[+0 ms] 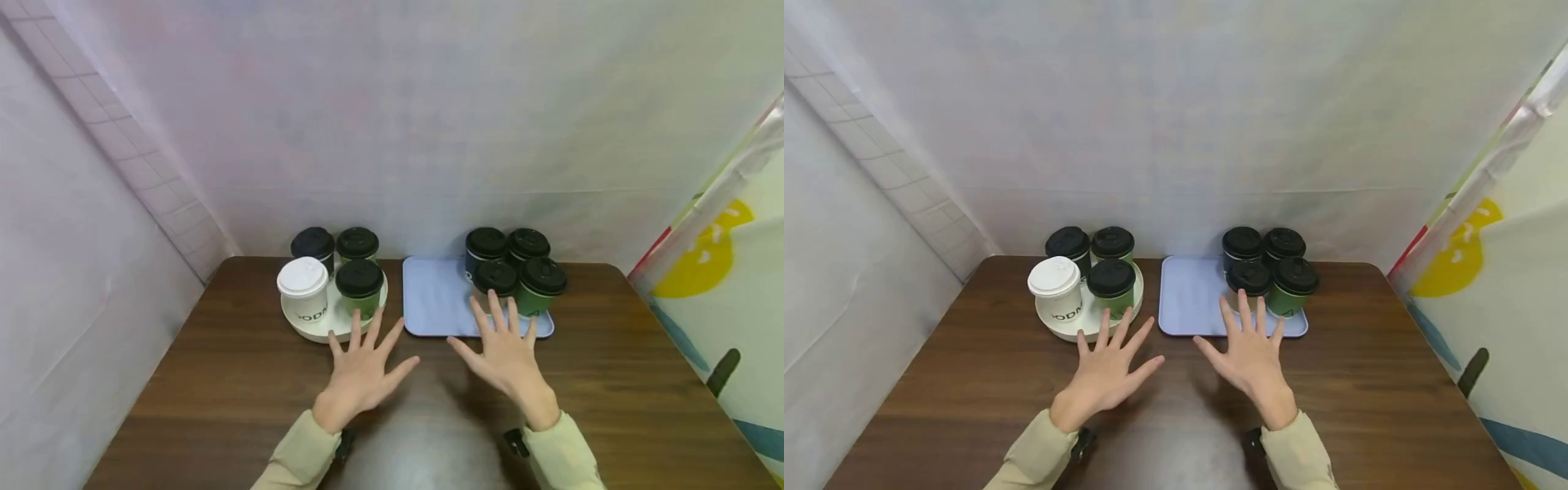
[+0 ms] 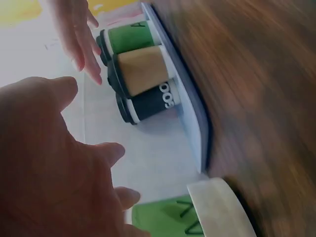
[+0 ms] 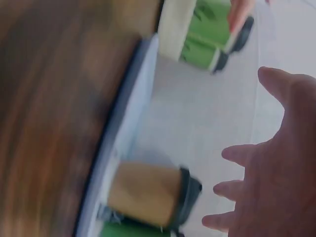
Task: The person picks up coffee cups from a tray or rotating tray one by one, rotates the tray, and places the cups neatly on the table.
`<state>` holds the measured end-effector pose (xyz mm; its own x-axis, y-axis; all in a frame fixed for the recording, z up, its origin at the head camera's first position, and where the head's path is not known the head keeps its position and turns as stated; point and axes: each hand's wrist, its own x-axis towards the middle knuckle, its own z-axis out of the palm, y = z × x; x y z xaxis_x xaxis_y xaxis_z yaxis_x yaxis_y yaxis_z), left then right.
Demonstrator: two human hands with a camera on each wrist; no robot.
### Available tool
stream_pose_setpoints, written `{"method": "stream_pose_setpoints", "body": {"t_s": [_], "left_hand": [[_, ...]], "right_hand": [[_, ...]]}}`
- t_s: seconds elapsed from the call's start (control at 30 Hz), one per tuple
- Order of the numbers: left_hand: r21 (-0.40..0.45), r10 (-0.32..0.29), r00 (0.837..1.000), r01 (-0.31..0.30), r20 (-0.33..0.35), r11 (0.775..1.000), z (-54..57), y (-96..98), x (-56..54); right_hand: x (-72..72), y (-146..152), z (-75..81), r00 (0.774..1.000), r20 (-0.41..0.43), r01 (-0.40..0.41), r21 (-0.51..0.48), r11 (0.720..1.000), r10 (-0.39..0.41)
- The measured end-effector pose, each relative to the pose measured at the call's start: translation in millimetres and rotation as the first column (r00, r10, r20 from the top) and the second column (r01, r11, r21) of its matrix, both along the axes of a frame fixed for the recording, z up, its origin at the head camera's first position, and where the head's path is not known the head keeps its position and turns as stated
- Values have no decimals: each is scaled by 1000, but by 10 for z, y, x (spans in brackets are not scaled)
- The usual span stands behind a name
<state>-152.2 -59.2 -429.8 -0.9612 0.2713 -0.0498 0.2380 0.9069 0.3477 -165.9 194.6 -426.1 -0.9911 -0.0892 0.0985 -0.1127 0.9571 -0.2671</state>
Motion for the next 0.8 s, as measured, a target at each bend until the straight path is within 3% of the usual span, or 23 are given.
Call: {"method": "stream_pose_setpoints", "body": {"t_s": [0.17, 0.3, 0.4, 0.6, 0.8], "left_hand": [[5, -89, 993, 89, 72, 996, 23, 174, -49], [-16, -206, 973, 209, 107, 978, 50, 415, -248], [-31, -264, 957, 269, 120, 963, 13, 579, -434], [-53, -275, 951, 285, 143, 957, -122, 800, -734], [-102, -243, 949, 267, 199, 958, -250, 943, -959]], "right_hand": [[-106, 356, 72, 996, -84, 36, -13, 999, -37], [-305, 693, 124, 972, -229, 47, -26, 999, -52], [-482, 898, 160, 959, -280, 47, -20, 999, -51], [-752, 1124, 203, 983, -180, 51, 15, 999, -47], [-860, 1186, 157, 992, -126, 29, 1, 1000, -29]]}}
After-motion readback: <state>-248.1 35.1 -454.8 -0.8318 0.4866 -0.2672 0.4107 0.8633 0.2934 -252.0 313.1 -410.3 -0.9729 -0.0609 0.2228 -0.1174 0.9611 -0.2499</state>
